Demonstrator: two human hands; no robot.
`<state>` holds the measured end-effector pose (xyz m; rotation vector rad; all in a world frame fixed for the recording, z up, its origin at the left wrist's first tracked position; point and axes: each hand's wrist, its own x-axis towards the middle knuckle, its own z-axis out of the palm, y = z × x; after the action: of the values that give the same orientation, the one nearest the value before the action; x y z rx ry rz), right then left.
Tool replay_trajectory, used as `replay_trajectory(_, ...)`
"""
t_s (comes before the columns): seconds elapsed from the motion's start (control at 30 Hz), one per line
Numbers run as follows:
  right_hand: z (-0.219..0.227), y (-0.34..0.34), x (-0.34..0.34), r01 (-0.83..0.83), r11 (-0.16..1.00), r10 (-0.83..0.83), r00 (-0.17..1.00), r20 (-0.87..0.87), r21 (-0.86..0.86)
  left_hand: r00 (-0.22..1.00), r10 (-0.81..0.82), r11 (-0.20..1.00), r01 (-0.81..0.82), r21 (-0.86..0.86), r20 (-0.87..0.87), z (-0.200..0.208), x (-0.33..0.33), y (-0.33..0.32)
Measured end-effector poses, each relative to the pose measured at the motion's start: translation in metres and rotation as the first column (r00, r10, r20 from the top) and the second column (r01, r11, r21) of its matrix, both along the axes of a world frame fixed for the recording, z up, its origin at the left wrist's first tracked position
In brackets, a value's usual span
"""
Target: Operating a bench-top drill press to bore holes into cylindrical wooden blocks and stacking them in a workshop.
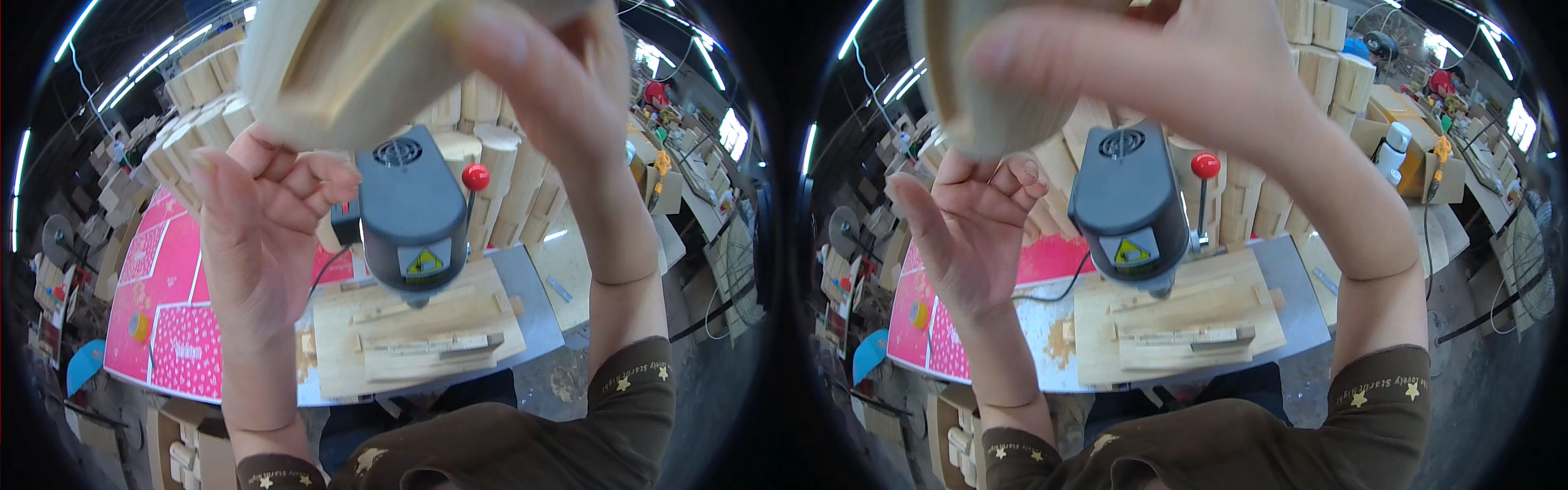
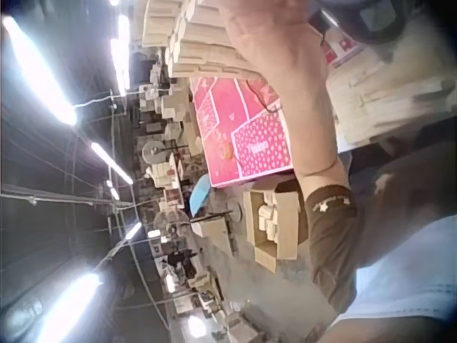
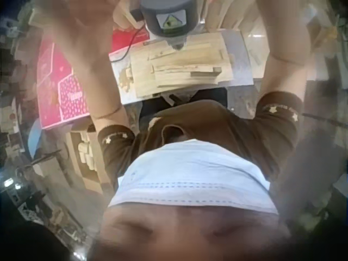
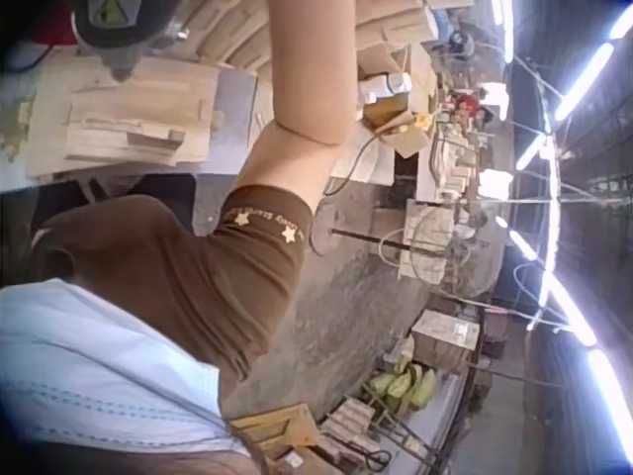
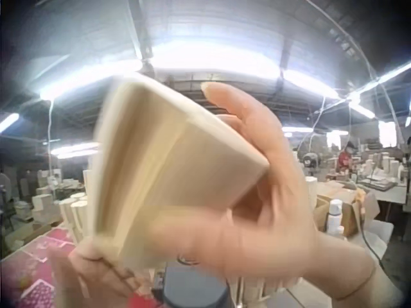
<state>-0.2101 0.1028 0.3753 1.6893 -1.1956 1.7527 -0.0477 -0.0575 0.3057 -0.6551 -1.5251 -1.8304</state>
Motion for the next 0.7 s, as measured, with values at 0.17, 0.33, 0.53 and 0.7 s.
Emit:
replay_trajectory(0.17,-0.055,0.019,0.079,-0.092,0.992,0.098,0.993,-0.064,0.089,0.981,-0.18,0.918,0.194,0.347,-0.073,-0.038,0.051,0.041)
replay_trajectory(0.33,-0.114,0.068,0.096,0.11,0.884,-0.034,0.985,-0.171,0.455,0.976,0.153,0.939,-0.193,0.283,0.156,-0.086,0.108,0.028)
replay_trajectory(0.53,-0.245,0.096,0.088,0.471,0.297,-0.483,0.824,-0.295,0.83,0.577,0.432,0.694,-0.704,0.154,0.693,-0.156,0.15,-0.002)
replay_trajectory(0.7,-0.304,0.094,0.079,0.482,0.363,-0.447,0.841,-0.305,0.798,0.284,0.326,0.737,-0.673,-0.054,0.901,-0.217,0.128,0.006)
